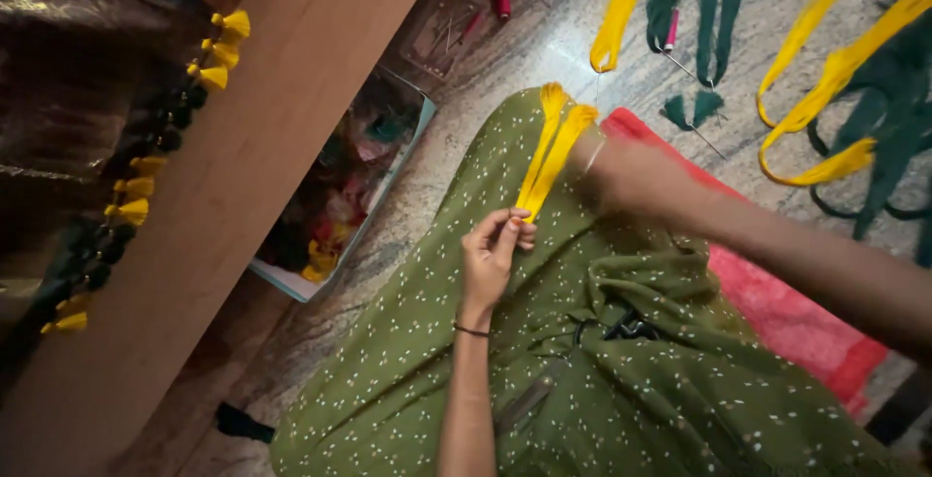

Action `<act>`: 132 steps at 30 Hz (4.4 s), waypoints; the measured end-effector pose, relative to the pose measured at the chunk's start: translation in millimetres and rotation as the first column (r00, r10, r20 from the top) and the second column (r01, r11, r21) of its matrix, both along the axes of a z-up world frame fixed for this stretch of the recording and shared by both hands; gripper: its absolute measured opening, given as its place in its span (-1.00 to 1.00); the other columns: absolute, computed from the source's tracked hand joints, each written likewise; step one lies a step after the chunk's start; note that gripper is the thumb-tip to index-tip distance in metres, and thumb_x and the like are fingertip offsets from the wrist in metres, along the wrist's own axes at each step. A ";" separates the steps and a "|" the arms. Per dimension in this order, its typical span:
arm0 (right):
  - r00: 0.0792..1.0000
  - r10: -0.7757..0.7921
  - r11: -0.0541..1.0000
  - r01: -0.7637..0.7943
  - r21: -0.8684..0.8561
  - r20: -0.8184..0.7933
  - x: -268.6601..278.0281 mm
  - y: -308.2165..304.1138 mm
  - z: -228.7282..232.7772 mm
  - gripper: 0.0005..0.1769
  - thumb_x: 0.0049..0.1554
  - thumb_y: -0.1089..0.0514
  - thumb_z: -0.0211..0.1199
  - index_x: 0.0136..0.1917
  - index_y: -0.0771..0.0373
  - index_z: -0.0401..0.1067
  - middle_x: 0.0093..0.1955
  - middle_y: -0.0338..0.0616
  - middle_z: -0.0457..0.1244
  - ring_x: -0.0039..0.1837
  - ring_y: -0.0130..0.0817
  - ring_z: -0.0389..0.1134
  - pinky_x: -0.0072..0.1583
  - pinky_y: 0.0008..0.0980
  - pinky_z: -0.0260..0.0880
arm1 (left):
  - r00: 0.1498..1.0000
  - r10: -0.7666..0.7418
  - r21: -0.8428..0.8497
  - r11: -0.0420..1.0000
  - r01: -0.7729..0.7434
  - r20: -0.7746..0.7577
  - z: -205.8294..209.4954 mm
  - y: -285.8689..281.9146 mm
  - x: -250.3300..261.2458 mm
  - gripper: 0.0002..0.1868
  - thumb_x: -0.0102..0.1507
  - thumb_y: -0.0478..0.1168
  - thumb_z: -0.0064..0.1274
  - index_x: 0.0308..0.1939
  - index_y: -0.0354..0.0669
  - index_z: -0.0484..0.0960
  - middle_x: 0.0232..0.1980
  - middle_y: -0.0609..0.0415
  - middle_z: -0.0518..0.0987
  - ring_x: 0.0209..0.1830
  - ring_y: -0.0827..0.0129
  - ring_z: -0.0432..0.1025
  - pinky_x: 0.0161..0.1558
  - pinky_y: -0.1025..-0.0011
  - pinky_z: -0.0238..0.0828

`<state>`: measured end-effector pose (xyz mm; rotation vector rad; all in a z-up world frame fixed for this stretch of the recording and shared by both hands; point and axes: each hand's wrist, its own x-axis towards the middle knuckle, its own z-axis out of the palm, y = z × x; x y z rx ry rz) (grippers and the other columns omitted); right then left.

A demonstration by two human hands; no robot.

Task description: Tying decorative yellow tassels to the border of a sari using thread and a needle.

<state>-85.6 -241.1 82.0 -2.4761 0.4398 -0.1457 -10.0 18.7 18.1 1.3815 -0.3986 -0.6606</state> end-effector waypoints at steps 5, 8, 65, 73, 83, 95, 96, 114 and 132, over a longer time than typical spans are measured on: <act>0.915 0.300 0.907 -0.361 -0.217 -0.269 15.2 -21.9 0.9 -0.70 0.19 0.02 0.18 0.15 0.15 0.36 0.15 0.10 0.31 0.22 0.06 0.37 0.19 -0.03 0.39 | 0.983 -0.009 0.111 0.994 -0.011 0.181 8.6 5.8 -2.3 -0.76 0.41 -0.33 0.02 0.06 -0.36 0.73 -0.19 -0.01 0.73 -0.28 0.48 0.57 -0.17 0.49 0.57; 0.988 0.022 0.999 -0.025 -0.021 -0.154 18.8 -27.9 -2.8 -0.63 0.27 -0.02 0.15 0.27 0.17 0.32 0.09 0.16 0.32 0.17 0.11 0.37 0.17 -0.01 0.37 | 0.994 0.012 -0.008 1.000 -0.011 0.104 3.7 9.8 -1.2 -0.77 0.43 -0.31 0.01 0.05 -0.36 0.71 -0.12 0.02 0.73 -0.23 0.52 0.58 -0.14 0.53 0.57; 0.924 0.323 0.903 -0.365 -0.226 -0.204 -4.7 -10.0 -25.9 -0.79 0.09 0.27 0.09 0.03 0.26 0.27 -0.01 0.27 0.34 -0.01 0.25 0.40 -0.08 0.14 0.40 | 0.957 0.242 0.300 0.912 -0.282 0.162 17.9 57.0 -21.5 -0.72 0.41 -0.30 -0.09 0.06 -0.33 0.68 -0.43 0.09 0.67 -0.46 0.54 0.58 -0.35 0.54 0.56; 0.963 0.237 0.944 -0.260 -0.202 -0.131 19.0 11.1 14.4 -0.78 0.09 0.27 0.06 0.05 0.23 0.23 -0.12 0.28 0.33 -0.07 0.28 0.41 0.08 0.25 0.37 | 0.946 0.262 0.237 0.923 -0.303 0.191 11.8 48.3 -18.1 -0.75 0.42 -0.33 -0.05 0.07 -0.32 0.70 -0.41 0.08 0.67 -0.44 0.52 0.57 -0.34 0.53 0.57; 0.983 -0.111 0.994 0.112 0.001 -0.145 43.4 -27.4 -40.0 -0.79 0.26 0.18 0.06 0.13 0.31 0.29 -0.23 0.30 0.33 -0.15 0.34 0.38 -0.09 0.22 0.36 | 0.919 0.190 0.247 0.926 -0.284 0.347 34.7 30.0 -21.1 -0.76 0.39 -0.38 -0.03 0.04 -0.30 0.71 -0.35 0.05 0.72 -0.38 0.49 0.63 -0.27 0.50 0.63; 0.953 -0.246 0.968 0.250 0.001 -0.176 35.1 -55.2 -24.4 -0.74 0.45 0.04 0.01 0.23 0.26 0.33 -0.09 0.32 0.34 -0.03 0.24 0.40 -0.02 0.13 0.38 | 0.924 0.238 0.297 0.897 -0.328 0.301 28.0 45.9 -15.3 -0.75 0.40 -0.34 -0.05 0.07 -0.31 0.69 -0.39 0.06 0.72 -0.43 0.51 0.62 -0.34 0.53 0.59; 0.954 -0.249 0.968 0.251 -0.006 -0.170 28.5 -40.9 -30.1 -0.74 0.45 0.04 0.01 0.23 0.26 0.33 -0.09 0.32 0.34 -0.03 0.24 0.40 -0.02 0.13 0.38 | 0.923 0.239 0.288 0.900 -0.328 0.303 29.3 44.5 -14.6 -0.75 0.40 -0.34 -0.05 0.07 -0.31 0.69 -0.39 0.06 0.72 -0.43 0.51 0.62 -0.34 0.53 0.59; 0.980 0.192 0.951 -0.173 -0.257 0.048 2.0 22.6 -25.5 -0.85 0.09 0.25 0.19 -0.03 0.22 0.41 -0.06 0.05 0.29 0.01 0.02 0.36 0.03 -0.02 0.42 | 0.903 0.414 0.172 0.887 -0.429 0.114 15.7 65.4 -20.2 -0.69 0.43 -0.22 -0.04 0.12 -0.35 0.67 -0.34 0.09 0.69 -0.40 0.52 0.56 -0.29 0.55 0.52; 1.000 -0.002 0.954 0.000 -0.298 -0.004 25.2 35.4 -21.1 -0.75 0.32 0.06 0.13 0.02 0.29 0.43 -0.08 0.17 0.23 -0.03 0.21 0.32 -0.01 0.10 0.33 | 0.926 0.314 0.266 0.893 -0.362 0.208 32.6 118.9 -12.3 -0.72 0.40 -0.21 0.02 0.07 -0.28 0.73 -0.27 0.06 0.74 -0.48 0.60 0.53 -0.42 0.59 0.45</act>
